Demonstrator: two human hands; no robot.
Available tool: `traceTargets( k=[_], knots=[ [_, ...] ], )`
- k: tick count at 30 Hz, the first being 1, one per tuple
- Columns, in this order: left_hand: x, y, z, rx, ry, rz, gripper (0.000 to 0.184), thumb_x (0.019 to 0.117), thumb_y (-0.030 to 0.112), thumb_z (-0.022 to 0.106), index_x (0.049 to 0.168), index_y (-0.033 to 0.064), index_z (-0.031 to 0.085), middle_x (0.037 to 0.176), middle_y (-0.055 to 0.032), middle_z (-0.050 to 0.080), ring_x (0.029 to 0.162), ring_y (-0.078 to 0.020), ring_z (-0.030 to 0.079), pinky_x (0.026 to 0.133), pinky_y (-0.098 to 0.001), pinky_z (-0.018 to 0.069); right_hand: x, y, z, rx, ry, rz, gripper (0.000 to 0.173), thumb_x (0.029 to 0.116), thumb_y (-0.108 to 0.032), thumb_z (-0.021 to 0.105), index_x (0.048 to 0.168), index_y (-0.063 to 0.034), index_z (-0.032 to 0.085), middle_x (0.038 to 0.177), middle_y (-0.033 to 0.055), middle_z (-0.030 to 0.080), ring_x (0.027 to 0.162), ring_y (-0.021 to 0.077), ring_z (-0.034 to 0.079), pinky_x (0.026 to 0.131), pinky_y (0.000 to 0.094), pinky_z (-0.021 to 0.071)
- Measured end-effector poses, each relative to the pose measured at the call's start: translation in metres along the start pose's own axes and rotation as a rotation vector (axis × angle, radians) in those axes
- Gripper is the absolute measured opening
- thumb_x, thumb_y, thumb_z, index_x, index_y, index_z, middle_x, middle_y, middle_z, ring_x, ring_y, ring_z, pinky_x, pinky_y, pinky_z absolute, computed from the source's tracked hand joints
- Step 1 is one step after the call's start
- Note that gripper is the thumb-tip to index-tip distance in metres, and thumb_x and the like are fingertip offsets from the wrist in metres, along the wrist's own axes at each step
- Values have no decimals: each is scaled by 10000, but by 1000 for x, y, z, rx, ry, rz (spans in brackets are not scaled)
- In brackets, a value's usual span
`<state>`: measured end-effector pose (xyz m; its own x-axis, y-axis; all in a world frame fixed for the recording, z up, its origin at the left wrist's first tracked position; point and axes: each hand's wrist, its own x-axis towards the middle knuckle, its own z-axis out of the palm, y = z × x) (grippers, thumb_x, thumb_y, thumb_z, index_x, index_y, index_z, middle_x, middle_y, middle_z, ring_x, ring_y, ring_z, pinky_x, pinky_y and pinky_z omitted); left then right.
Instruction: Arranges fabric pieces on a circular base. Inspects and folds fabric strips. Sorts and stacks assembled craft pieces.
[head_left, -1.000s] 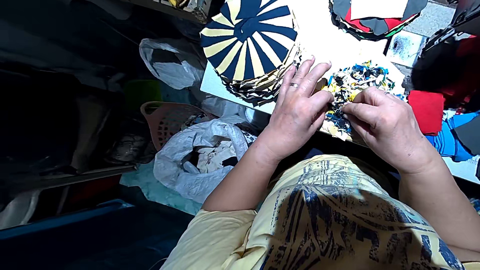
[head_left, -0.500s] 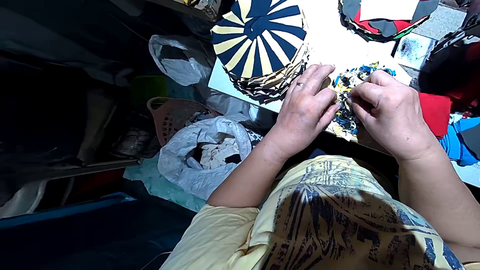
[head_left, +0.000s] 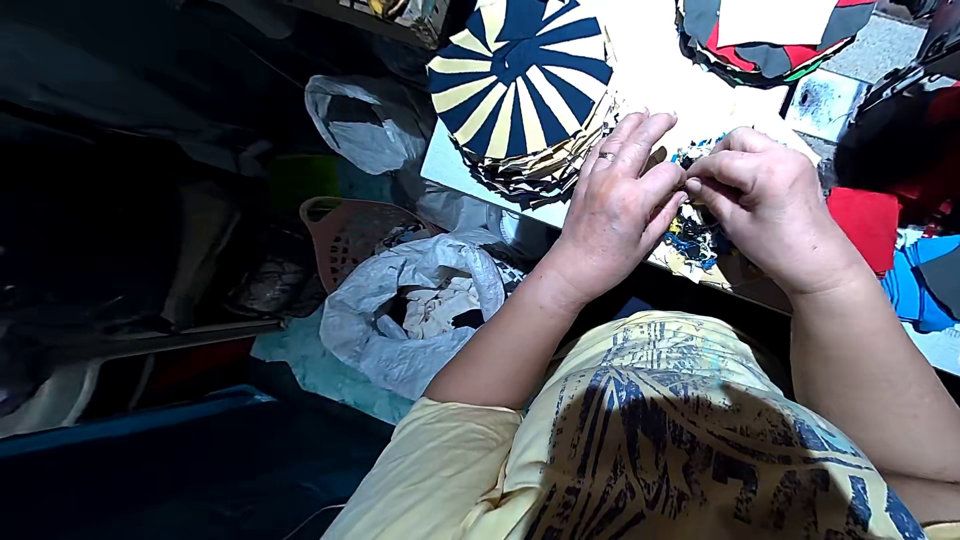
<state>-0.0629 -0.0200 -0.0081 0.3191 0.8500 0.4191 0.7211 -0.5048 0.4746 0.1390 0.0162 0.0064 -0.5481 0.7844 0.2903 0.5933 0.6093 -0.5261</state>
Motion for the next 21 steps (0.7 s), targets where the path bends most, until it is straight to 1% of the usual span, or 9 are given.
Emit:
traceTargets(
  k=[3, 5, 7, 9, 10, 12, 15, 18, 21],
  knots=[
    [0, -2, 3, 32, -40, -10, 175, 1001, 233, 627, 1031, 109, 748, 1483, -163, 556, 1469, -377, 407, 1195, -569, 326, -1, 5, -10, 28, 59, 24, 168, 1013, -126, 624, 1054, -37, 761, 974, 129, 676, 892, 207, 670, 813, 352, 561],
    [0, -1, 3, 28, -53, -10, 151, 988, 214, 639, 1011, 109, 744, 1494, -160, 547, 1475, -383, 396, 1197, -583, 313, -3, 6, -14, -4, 92, 56, 154, 1003, -127, 642, 1054, -46, 763, 972, 125, 663, 887, 192, 661, 807, 324, 555],
    [1, -1, 3, 0, -42, 1, 148, 985, 200, 634, 1004, 105, 746, 1498, -161, 543, 1481, -381, 390, 1205, -595, 299, -4, 4, -15, -40, 61, 71, 155, 1001, -146, 643, 1051, -57, 760, 965, 118, 649, 870, 204, 652, 786, 354, 550],
    [3, -1, 3, -17, -12, 11, 152, 987, 194, 629, 1024, 101, 743, 1488, -160, 553, 1475, -376, 400, 1203, -584, 311, -4, 0, -14, -68, -10, 63, 144, 988, -143, 648, 1019, -56, 758, 943, 119, 659, 851, 241, 664, 759, 425, 554],
    [4, 0, 2, -15, -7, 8, 157, 986, 196, 629, 1040, 105, 745, 1487, -155, 554, 1474, -371, 401, 1201, -574, 316, -5, -3, -13, -74, -38, 53, 131, 983, -131, 651, 1003, -58, 758, 933, 115, 661, 846, 246, 667, 747, 435, 554],
    [5, 0, 0, 5, -22, -4, 164, 988, 207, 630, 1058, 115, 746, 1495, -152, 548, 1479, -373, 394, 1207, -581, 305, -6, -5, -11, -51, -53, 25, 116, 979, -105, 651, 990, -49, 752, 926, 111, 666, 841, 238, 672, 743, 428, 558],
    [4, -1, -1, 18, -65, -15, 151, 988, 209, 633, 1004, 105, 741, 1512, -159, 529, 1492, -382, 370, 1215, -604, 274, -7, -4, -12, 15, -50, -23, 123, 988, -102, 638, 1004, -49, 748, 949, 100, 680, 862, 196, 679, 776, 364, 577],
    [4, -1, -3, 7, -93, 0, 152, 979, 203, 631, 961, 98, 739, 1517, -162, 525, 1495, -385, 365, 1216, -611, 265, -10, -3, -15, -19, -114, -29, 156, 975, -65, 618, 1014, -65, 769, 946, 106, 682, 866, 239, 681, 763, 438, 561],
    [5, -1, -7, -23, -133, 6, 170, 979, 209, 612, 945, 95, 733, 1534, -154, 510, 1507, -371, 351, 1225, -620, 249, -8, 0, -24, -19, -110, -8, 181, 990, -97, 609, 1050, -77, 779, 988, 111, 677, 873, 219, 674, 769, 412, 570]
  ],
)
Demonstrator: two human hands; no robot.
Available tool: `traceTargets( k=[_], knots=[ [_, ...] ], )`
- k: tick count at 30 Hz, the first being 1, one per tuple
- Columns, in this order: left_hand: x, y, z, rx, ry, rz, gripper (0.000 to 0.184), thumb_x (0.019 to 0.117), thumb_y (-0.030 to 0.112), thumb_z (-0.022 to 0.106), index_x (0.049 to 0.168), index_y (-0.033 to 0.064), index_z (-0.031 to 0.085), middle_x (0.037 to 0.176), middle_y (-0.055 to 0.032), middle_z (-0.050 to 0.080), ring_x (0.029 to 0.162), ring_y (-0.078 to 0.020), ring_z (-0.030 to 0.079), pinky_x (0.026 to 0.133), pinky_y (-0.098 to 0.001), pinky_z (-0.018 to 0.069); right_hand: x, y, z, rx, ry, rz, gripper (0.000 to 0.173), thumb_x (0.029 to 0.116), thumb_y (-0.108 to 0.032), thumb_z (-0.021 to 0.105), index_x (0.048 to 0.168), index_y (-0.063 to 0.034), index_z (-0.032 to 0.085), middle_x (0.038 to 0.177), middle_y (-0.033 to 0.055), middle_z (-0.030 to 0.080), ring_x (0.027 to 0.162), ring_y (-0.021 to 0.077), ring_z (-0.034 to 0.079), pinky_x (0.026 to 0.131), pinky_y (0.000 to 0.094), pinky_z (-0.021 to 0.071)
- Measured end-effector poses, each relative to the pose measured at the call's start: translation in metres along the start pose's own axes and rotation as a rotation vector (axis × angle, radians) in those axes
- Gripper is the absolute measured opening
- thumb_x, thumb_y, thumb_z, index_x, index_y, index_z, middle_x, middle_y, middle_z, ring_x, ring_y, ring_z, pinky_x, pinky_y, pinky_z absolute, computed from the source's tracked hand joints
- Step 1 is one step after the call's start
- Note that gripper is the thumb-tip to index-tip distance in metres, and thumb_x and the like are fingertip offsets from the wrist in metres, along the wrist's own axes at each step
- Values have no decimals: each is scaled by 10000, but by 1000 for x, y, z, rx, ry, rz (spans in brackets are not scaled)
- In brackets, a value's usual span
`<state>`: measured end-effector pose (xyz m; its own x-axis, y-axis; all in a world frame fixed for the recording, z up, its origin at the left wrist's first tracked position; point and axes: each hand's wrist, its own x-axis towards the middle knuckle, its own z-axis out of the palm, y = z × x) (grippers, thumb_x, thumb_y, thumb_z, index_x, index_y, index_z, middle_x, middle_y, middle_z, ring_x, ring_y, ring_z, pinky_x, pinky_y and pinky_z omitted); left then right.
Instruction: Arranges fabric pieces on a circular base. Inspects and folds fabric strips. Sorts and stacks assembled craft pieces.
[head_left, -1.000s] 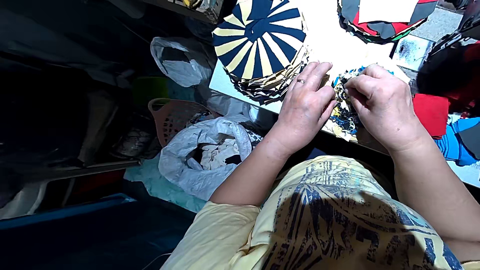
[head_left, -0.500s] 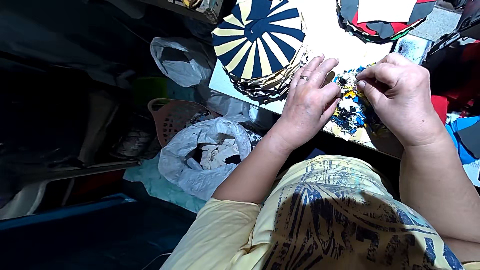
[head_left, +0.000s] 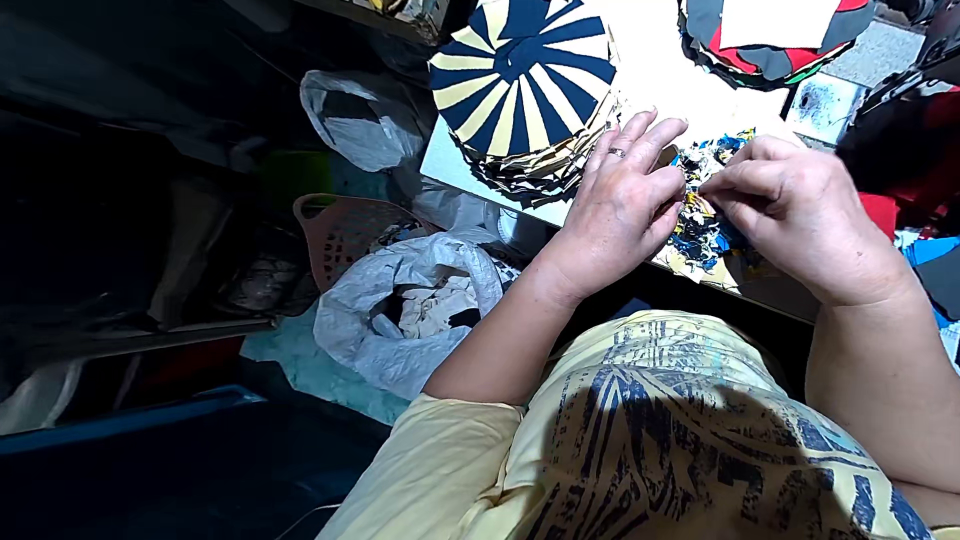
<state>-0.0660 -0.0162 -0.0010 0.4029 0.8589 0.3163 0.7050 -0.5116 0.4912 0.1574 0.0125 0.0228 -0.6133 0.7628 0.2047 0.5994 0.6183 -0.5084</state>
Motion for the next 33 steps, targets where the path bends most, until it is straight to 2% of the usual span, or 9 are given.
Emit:
traceTargets(
  k=[3, 6, 10, 13, 18, 23, 27, 31, 33],
  knots=[
    [3, 1, 0, -34, 64, 19, 191, 990, 206, 604, 940, 76, 735, 1501, -169, 539, 1487, -384, 378, 1211, -588, 291, 6, 2, -7, -11, 102, 28, 168, 995, -101, 626, 1068, -59, 771, 990, 123, 659, 875, 195, 657, 784, 339, 564],
    [6, 2, 4, -29, 112, 5, 208, 1006, 231, 609, 955, 79, 741, 1478, -172, 559, 1477, -378, 396, 1218, -569, 297, 14, 2, -5, -63, 116, 32, 155, 977, -109, 657, 1070, -57, 768, 999, 134, 659, 903, 237, 653, 809, 393, 550],
    [8, 1, 9, 30, 93, -50, 220, 1014, 264, 609, 991, 94, 746, 1495, -168, 542, 1488, -382, 377, 1229, -572, 273, 23, 0, 7, -159, 64, 36, 154, 982, -137, 649, 1049, -45, 753, 979, 149, 648, 874, 305, 660, 754, 488, 536],
    [9, 1, 11, 48, 81, -75, 221, 1009, 280, 616, 1014, 106, 751, 1501, -165, 537, 1489, -381, 375, 1229, -571, 275, 28, 0, 13, -212, 98, 30, 144, 980, -92, 609, 961, -28, 737, 946, 156, 643, 840, 314, 659, 712, 479, 529],
    [9, 0, 12, 42, 71, -83, 217, 1005, 261, 609, 1062, 108, 752, 1530, -164, 508, 1503, -378, 353, 1236, -568, 263, 31, 7, 22, -245, 161, 12, 167, 997, -101, 582, 937, -16, 712, 916, 158, 629, 813, 319, 650, 679, 469, 514],
    [8, 0, 9, -11, 94, -66, 213, 1010, 255, 606, 1055, 101, 746, 1510, -169, 526, 1489, -370, 378, 1223, -564, 293, 24, 17, 1, -72, 217, 16, 206, 1029, -124, 592, 1092, -15, 755, 988, 175, 671, 892, 267, 668, 803, 406, 564],
    [8, -1, 8, -14, 141, -50, 208, 1010, 216, 597, 1084, 92, 747, 1500, -173, 536, 1478, -368, 395, 1213, -543, 317, 15, 30, -10, -62, 310, 43, 181, 997, -74, 625, 1088, -4, 765, 991, 189, 658, 912, 232, 642, 834, 318, 531],
    [15, 0, 14, 40, 103, -68, 213, 1010, 231, 591, 1088, 100, 740, 1513, -174, 520, 1487, -381, 375, 1222, -547, 298, 11, 31, -4, -74, 202, 111, 161, 988, -121, 649, 1054, -27, 762, 986, 162, 651, 893, 240, 645, 818, 372, 543],
    [19, 0, 15, 45, 47, -97, 249, 1016, 257, 581, 1142, 107, 736, 1542, -181, 486, 1503, -391, 343, 1233, -557, 267, 12, 31, 1, -101, 203, 114, 152, 988, -100, 641, 1041, -19, 757, 985, 166, 654, 887, 256, 651, 805, 388, 545]
  ],
)
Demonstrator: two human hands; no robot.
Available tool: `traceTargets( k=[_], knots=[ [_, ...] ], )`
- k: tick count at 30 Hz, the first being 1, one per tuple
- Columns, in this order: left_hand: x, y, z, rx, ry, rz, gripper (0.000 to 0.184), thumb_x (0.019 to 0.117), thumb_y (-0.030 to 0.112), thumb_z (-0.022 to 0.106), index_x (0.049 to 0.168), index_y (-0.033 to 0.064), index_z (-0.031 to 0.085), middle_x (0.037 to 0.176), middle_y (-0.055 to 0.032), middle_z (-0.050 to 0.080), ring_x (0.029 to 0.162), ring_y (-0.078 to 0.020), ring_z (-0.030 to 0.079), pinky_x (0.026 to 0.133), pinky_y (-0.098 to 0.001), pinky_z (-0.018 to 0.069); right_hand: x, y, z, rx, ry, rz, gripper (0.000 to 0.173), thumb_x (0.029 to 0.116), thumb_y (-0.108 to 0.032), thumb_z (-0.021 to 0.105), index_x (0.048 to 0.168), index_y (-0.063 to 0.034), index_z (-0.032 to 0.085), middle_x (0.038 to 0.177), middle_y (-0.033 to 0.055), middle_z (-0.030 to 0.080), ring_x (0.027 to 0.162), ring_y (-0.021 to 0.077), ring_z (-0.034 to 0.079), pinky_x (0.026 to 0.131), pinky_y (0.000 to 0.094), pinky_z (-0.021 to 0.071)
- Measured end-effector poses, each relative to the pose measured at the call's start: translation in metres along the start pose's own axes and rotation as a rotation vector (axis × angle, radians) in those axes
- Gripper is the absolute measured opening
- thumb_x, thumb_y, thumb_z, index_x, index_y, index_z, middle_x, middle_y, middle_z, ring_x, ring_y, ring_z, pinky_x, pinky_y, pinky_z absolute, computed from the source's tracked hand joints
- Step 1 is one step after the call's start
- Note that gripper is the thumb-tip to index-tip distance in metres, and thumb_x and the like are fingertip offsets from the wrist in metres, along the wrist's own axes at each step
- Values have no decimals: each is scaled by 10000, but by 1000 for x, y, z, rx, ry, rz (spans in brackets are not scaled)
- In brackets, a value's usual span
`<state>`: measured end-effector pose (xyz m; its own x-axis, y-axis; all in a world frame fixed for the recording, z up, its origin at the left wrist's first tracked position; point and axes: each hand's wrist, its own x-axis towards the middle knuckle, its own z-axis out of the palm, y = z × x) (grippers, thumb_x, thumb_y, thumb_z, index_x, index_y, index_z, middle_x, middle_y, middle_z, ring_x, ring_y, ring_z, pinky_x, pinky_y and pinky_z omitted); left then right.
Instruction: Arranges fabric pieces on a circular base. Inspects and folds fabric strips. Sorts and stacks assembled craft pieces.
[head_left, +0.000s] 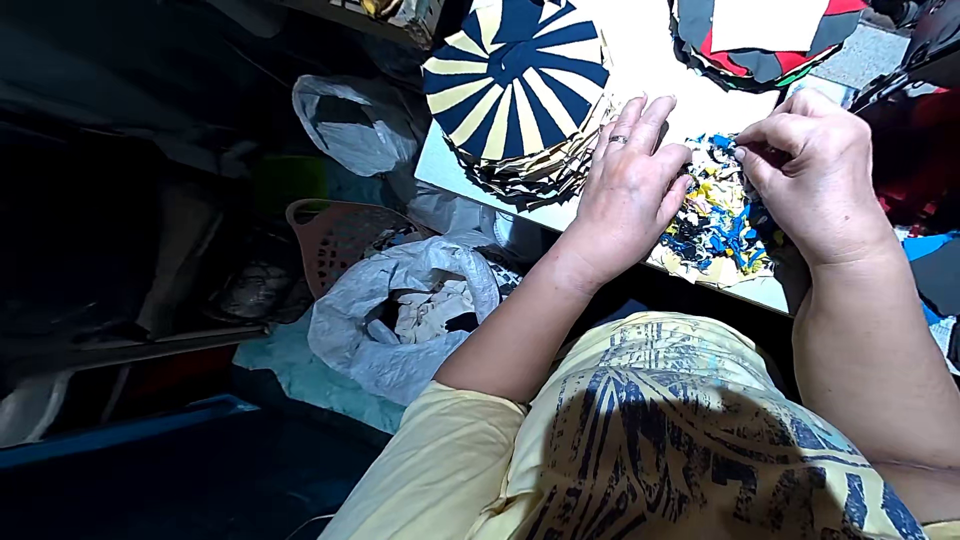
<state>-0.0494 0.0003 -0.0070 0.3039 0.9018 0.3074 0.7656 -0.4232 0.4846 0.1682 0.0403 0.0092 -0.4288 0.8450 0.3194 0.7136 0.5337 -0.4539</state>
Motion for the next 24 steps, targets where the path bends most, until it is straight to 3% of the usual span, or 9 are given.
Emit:
traceTargets(
  k=[8, 13, 18, 22, 24],
  knots=[
    [9, 5, -2, 18, -54, 3, 258, 1010, 271, 584, 1155, 121, 736, 1575, -162, 454, 1525, -374, 306, 1234, -567, 246, 0, 1, 2, -27, 24, -9, 177, 1001, -146, 630, 1052, -51, 770, 962, 150, 642, 868, 260, 638, 777, 408, 527],
    [5, 5, -6, -51, 21, 50, 223, 1016, 236, 583, 1106, 110, 743, 1528, -178, 505, 1500, -376, 359, 1236, -582, 255, -6, -5, -8, 24, 69, -52, 173, 1002, -143, 640, 1050, -31, 763, 961, 158, 635, 861, 231, 618, 766, 347, 513],
    [-8, 3, -17, -250, 1, 143, 166, 984, 214, 644, 1010, 105, 766, 1498, -188, 532, 1496, -383, 360, 1231, -571, 280, -27, -7, -27, 128, -33, -70, 186, 1005, -157, 631, 1028, -32, 767, 921, 121, 634, 816, 160, 605, 726, 283, 511],
    [-22, 2, -21, -227, -95, 174, 159, 979, 251, 660, 994, 145, 777, 1514, -172, 521, 1513, -388, 325, 1237, -621, 217, -49, -12, -36, 174, -76, -52, 191, 994, -176, 638, 1035, -42, 768, 935, 98, 640, 823, 117, 606, 714, 230, 511],
    [-27, 2, -18, -206, -121, 167, 161, 977, 271, 671, 1013, 156, 779, 1533, -159, 507, 1522, -381, 314, 1248, -636, 183, -55, -23, -35, 156, -114, -72, 202, 978, -204, 665, 1043, -37, 760, 942, 104, 640, 782, 147, 609, 666, 277, 521]
  ],
)
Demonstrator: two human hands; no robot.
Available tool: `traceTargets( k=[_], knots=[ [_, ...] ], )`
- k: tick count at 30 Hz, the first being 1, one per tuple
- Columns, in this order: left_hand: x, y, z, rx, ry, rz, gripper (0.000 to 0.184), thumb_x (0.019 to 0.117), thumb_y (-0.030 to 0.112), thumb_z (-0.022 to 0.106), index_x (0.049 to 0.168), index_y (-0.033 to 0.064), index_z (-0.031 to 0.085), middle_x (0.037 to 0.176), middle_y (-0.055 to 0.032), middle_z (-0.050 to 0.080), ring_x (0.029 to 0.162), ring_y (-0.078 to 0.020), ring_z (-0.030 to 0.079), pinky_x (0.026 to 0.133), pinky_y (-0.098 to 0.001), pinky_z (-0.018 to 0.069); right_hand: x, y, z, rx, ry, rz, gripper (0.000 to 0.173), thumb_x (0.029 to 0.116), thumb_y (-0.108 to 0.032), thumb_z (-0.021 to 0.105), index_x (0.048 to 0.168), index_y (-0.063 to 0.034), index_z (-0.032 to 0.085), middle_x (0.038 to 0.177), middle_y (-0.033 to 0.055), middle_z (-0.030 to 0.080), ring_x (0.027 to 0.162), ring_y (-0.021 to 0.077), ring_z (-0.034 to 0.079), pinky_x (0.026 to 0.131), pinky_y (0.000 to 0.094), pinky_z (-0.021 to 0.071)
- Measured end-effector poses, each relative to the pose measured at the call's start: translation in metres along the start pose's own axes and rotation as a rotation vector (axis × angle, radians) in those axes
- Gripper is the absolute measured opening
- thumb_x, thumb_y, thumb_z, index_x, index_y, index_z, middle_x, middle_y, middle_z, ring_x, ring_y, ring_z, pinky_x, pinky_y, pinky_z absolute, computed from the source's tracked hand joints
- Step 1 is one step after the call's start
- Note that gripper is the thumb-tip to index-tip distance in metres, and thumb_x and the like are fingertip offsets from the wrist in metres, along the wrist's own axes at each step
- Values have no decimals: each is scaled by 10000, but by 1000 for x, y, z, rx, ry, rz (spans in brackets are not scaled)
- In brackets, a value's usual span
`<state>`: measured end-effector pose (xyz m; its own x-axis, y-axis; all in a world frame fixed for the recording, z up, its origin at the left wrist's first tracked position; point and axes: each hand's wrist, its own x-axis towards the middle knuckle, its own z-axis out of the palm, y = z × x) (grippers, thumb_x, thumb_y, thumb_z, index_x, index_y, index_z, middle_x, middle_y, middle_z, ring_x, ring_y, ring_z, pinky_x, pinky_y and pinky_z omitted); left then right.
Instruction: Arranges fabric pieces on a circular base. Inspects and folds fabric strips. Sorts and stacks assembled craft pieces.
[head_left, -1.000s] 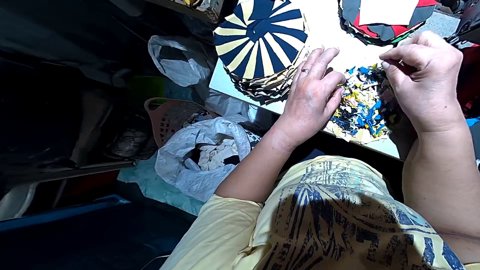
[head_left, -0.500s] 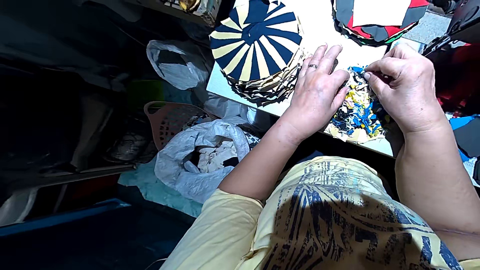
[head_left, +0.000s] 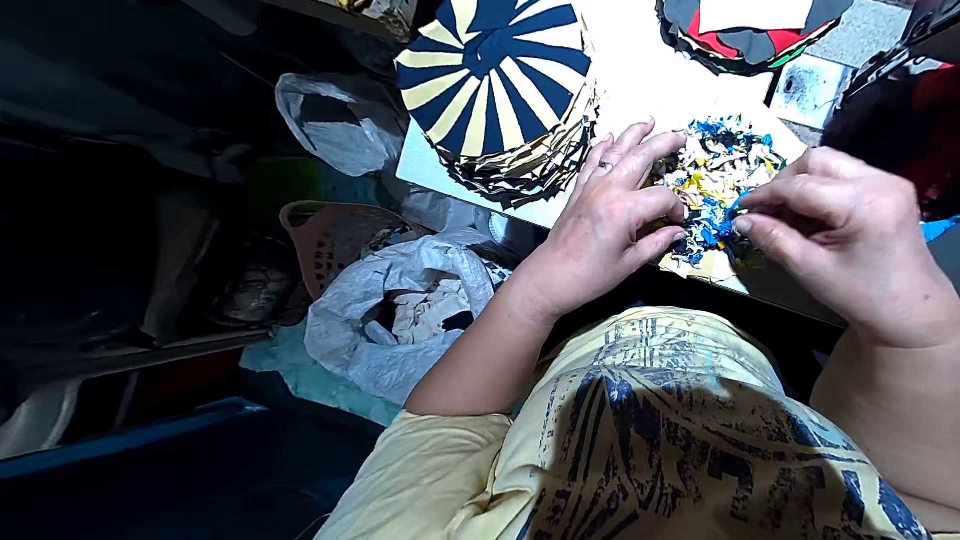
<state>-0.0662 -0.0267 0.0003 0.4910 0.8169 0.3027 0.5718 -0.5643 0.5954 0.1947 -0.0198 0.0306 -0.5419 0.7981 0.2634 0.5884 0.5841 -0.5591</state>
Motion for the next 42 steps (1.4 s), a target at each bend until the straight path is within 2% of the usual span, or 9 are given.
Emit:
traceTargets(
  k=[4, 11, 15, 17, 20, 25, 28, 35, 42],
  knots=[
    [-1, 1, 5, 56, -4, -19, 155, 972, 266, 682, 1018, 149, 772, 1533, -162, 508, 1520, -375, 325, 1239, -672, 155, -1, -9, 21, -82, -52, -9, 234, 980, -234, 665, 1065, -34, 750, 938, 120, 639, 778, 243, 635, 659, 416, 533],
    [-1, -4, 7, 79, 55, -32, 181, 1000, 267, 643, 1034, 143, 770, 1527, -169, 513, 1516, -392, 327, 1230, -677, 170, 6, -3, 26, -129, 81, 15, 172, 1019, -139, 608, 1014, -23, 735, 918, 131, 640, 800, 242, 633, 672, 392, 514],
    [4, -5, 14, 112, 87, -60, 179, 992, 279, 651, 1047, 161, 773, 1527, -150, 520, 1519, -380, 327, 1225, -694, 141, 10, 1, 33, -214, 101, 73, 194, 1018, -158, 621, 1102, -27, 737, 934, 153, 646, 812, 292, 651, 691, 447, 527],
    [6, -6, 14, 146, 106, -89, 180, 995, 289, 647, 1038, 164, 769, 1531, -143, 516, 1520, -380, 324, 1222, -700, 131, 10, 1, 33, -189, 136, 79, 220, 1025, -172, 624, 1141, -12, 722, 971, 166, 654, 828, 280, 652, 708, 426, 536],
    [7, -5, 11, 140, 138, -81, 171, 988, 276, 657, 1047, 153, 760, 1530, -151, 515, 1516, -389, 329, 1223, -697, 143, 6, 0, 26, -132, 166, 77, 188, 1024, -174, 632, 1056, -7, 713, 972, 155, 652, 832, 232, 643, 713, 363, 538],
    [2, 0, 6, 22, 96, 91, 131, 951, 213, 687, 1012, 122, 759, 1541, -203, 485, 1526, -439, 277, 1211, -726, 134, -13, -5, 7, -67, 16, 31, 194, 981, -193, 685, 1013, -6, 722, 947, 130, 638, 803, 200, 632, 684, 330, 538],
    [-3, 3, 7, 33, 2, 136, 151, 951, 268, 703, 1013, 146, 768, 1573, -172, 462, 1548, -408, 242, 1207, -740, 80, -25, -4, 12, -76, -36, 35, 240, 956, -234, 707, 1049, -14, 730, 975, 127, 639, 814, 213, 635, 688, 355, 546],
    [0, 11, 17, 79, -32, 143, 94, 969, 201, 681, 953, 141, 751, 1570, -142, 477, 1550, -373, 259, 1200, -745, 61, -28, -9, 19, -76, 4, -34, 121, 963, -98, 671, 978, -14, 757, 915, 134, 605, 790, 239, 596, 666, 374, 498],
    [4, 15, 21, 79, 11, 134, 124, 968, 222, 698, 1055, 159, 759, 1567, -149, 478, 1543, -390, 269, 1198, -748, 79, -33, -7, 11, -23, -8, -20, 176, 981, -143, 658, 1060, -11, 742, 1020, 137, 668, 893, 218, 654, 776, 352, 561]
  ],
)
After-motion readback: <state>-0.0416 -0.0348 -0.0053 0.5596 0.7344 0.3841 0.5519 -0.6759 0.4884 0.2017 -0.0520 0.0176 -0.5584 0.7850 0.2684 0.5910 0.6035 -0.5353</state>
